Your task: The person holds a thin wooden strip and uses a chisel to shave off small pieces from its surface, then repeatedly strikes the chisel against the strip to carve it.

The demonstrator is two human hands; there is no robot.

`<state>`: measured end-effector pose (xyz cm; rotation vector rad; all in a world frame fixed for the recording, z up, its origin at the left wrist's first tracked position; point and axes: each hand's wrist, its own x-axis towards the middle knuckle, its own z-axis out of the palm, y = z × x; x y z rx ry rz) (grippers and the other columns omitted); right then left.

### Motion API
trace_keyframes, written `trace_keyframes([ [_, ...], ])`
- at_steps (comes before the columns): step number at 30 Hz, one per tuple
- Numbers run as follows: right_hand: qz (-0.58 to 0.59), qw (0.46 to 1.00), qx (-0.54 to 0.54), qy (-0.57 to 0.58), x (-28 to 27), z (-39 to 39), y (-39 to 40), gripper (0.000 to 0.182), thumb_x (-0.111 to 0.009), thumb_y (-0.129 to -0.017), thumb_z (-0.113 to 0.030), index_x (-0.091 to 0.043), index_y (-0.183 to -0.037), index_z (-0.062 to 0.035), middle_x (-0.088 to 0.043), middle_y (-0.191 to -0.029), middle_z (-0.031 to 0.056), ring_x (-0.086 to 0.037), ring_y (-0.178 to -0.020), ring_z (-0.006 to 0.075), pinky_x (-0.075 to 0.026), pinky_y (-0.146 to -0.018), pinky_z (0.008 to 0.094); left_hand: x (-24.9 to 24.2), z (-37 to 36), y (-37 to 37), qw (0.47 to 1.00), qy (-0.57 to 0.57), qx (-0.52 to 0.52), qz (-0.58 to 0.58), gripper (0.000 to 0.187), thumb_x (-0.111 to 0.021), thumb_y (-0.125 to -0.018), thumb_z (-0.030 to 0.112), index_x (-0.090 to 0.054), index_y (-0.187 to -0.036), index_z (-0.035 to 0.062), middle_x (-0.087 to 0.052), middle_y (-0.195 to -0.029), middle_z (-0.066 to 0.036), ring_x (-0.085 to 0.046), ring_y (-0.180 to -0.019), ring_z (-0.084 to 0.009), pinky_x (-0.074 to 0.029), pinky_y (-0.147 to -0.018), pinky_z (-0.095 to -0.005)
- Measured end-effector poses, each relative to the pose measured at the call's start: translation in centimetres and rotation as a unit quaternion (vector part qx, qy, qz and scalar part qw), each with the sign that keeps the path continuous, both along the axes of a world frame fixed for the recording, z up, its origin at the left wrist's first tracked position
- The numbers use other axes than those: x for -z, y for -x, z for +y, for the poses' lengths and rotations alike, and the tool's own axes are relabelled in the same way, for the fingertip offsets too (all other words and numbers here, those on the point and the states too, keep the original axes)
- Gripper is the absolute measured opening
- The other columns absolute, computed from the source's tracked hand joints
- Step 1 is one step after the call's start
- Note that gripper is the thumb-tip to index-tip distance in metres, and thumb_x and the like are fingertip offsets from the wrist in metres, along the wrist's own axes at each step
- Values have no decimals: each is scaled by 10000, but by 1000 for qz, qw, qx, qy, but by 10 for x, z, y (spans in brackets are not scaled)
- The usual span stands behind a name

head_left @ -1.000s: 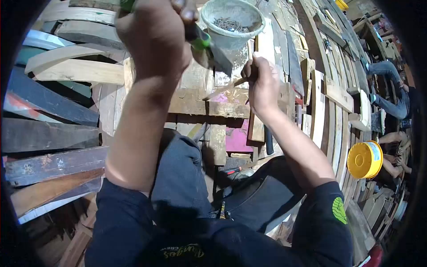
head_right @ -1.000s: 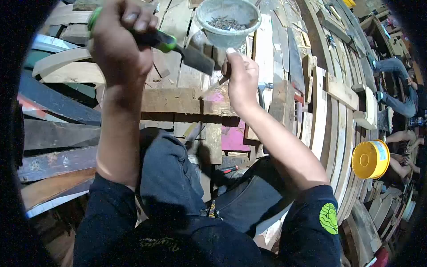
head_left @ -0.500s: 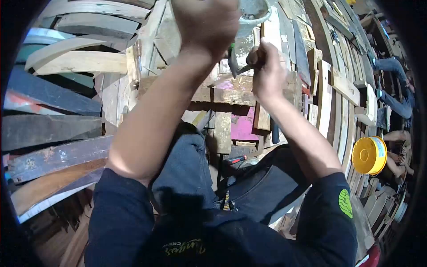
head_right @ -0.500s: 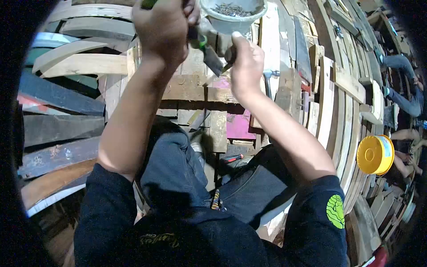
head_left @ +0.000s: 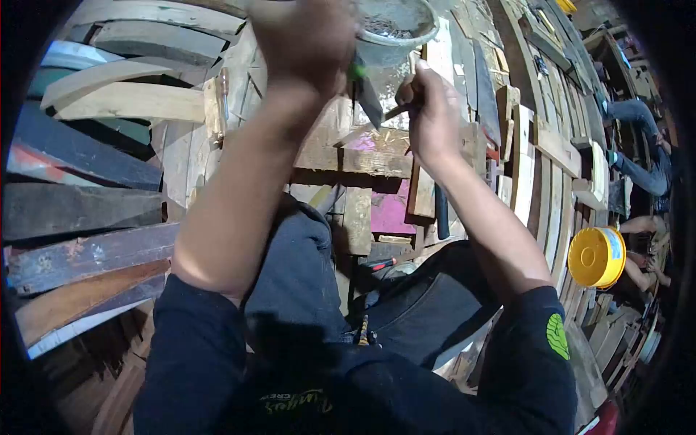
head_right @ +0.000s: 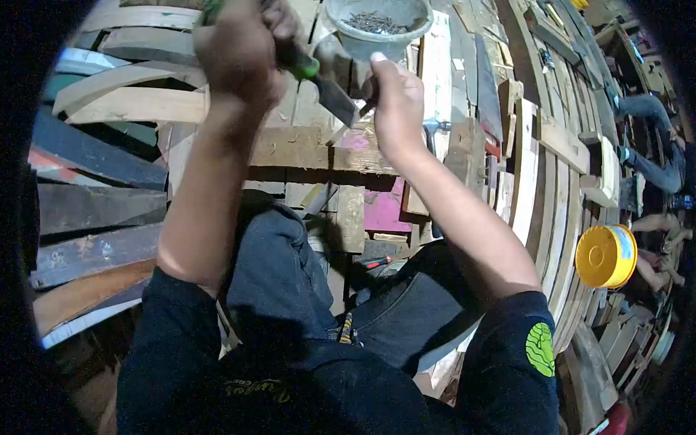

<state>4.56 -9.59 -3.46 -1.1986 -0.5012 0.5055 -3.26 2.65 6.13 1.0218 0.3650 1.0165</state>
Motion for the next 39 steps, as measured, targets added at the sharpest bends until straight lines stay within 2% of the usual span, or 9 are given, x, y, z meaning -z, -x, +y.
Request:
trace_keyframes([
  [7,43,997,21,-53,2,1,14,387,-508,-936,-291,-470,-612,-82,-461,-595,-12,-399,-570,82,-315,-556,249,13,-16,-15,981,-179,-72,-18,198,-583,-827,74,-491,-655,105,-424,-561,45,-392,-460,-80,-337,-435,-242],
  [14,16,1000,-24,-3,4,-7,-1,322,-490,-945,-292,-418,-712,-82,-459,-656,40,-430,-640,150,-363,-652,290,-20,2,15,995,-22,31,-95,166,-592,-822,57,-516,-679,90,-441,-544,22,-412,-460,-95,-337,-431,-246],
  [17,-24,999,-20,21,3,-1,6,324,-468,-954,-284,-408,-708,-81,-436,-654,35,-412,-639,145,-353,-645,290,20,-12,-19,992,-28,-104,64,167,-572,-854,119,-540,-710,41,-465,-556,9,-451,-478,-113,-381,-468,-236],
  [20,13,1000,-7,-1,3,-1,0,346,-458,-964,-281,-402,-682,-88,-394,-623,25,-391,-609,148,-346,-636,297,12,-8,-14,967,-232,-77,74,165,-590,-852,126,-548,-724,29,-506,-586,-7,-475,-500,-112,-399,-486,-236],
  [25,2,1000,0,3,2,-5,2,372,-480,-956,-314,-470,-685,-60,-456,-629,42,-433,-629,136,-346,-621,277,-25,6,19,999,-13,3,-53,228,-569,-851,100,-475,-643,97,-411,-511,15,-411,-422,-100,-355,-399,-280],
  [27,26,999,-25,-23,4,-2,6,368,-491,-955,-300,-509,-664,-75,-449,-635,-47,-375,-598,71,-315,-568,251,10,30,9,980,-56,116,-151,224,-598,-893,194,-508,-724,78,-470,-593,3,-483,-523,-105,-383,-501,-246],
  [30,-15,1000,-20,-18,-1,0,22,360,-491,-956,-297,-513,-692,-53,-446,-645,-55,-367,-583,64,-303,-547,246,51,-12,-22,918,-371,-66,125,137,-582,-820,55,-514,-704,32,-490,-565,3,-501,-516,-97,-419,-512,-277],
  [33,-18,998,-59,-32,-1,1,21,339,-498,-949,-307,-531,-731,-49,-453,-658,-54,-374,-594,67,-301,-549,248,64,1,-37,919,-322,-143,176,192,-568,-832,91,-489,-657,92,-450,-515,-5,-435,-426,-100,-350,-404,-285],
  [39,17,1000,-9,-17,7,-4,-9,339,-489,-944,-296,-400,-692,-87,-443,-633,42,-420,-619,156,-370,-648,296,-38,-21,20,991,67,55,-97,245,-560,-842,137,-485,-611,101,-419,-508,18,-419,-425,-95,-338,-358,-277],
])
